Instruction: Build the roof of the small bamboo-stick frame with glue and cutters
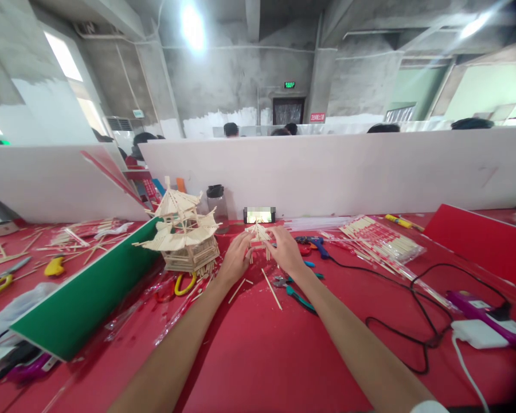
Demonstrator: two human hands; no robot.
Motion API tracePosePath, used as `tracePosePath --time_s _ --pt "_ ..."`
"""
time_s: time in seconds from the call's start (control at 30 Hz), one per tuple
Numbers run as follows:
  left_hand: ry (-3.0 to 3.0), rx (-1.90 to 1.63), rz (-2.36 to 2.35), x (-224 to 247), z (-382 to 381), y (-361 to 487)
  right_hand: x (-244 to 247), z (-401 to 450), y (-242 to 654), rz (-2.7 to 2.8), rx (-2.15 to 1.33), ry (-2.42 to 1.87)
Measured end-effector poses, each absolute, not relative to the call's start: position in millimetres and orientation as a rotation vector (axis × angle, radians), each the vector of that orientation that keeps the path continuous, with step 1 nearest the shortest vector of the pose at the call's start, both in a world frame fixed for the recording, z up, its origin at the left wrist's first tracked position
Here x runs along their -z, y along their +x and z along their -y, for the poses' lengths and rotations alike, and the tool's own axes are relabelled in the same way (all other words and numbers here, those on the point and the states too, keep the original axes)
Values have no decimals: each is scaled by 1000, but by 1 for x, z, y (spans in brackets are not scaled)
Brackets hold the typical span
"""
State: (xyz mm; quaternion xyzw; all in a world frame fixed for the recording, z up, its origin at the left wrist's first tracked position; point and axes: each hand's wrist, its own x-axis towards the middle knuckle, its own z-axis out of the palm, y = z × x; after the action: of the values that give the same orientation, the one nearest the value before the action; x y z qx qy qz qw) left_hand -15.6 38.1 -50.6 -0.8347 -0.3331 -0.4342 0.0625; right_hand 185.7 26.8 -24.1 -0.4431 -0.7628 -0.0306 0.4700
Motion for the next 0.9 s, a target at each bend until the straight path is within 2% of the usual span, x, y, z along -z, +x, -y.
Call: tracePosePath --time_s 0.9 --pt "-2540 1357 1033 51 -39 -17 23 -23 182 1866 111 -1043"
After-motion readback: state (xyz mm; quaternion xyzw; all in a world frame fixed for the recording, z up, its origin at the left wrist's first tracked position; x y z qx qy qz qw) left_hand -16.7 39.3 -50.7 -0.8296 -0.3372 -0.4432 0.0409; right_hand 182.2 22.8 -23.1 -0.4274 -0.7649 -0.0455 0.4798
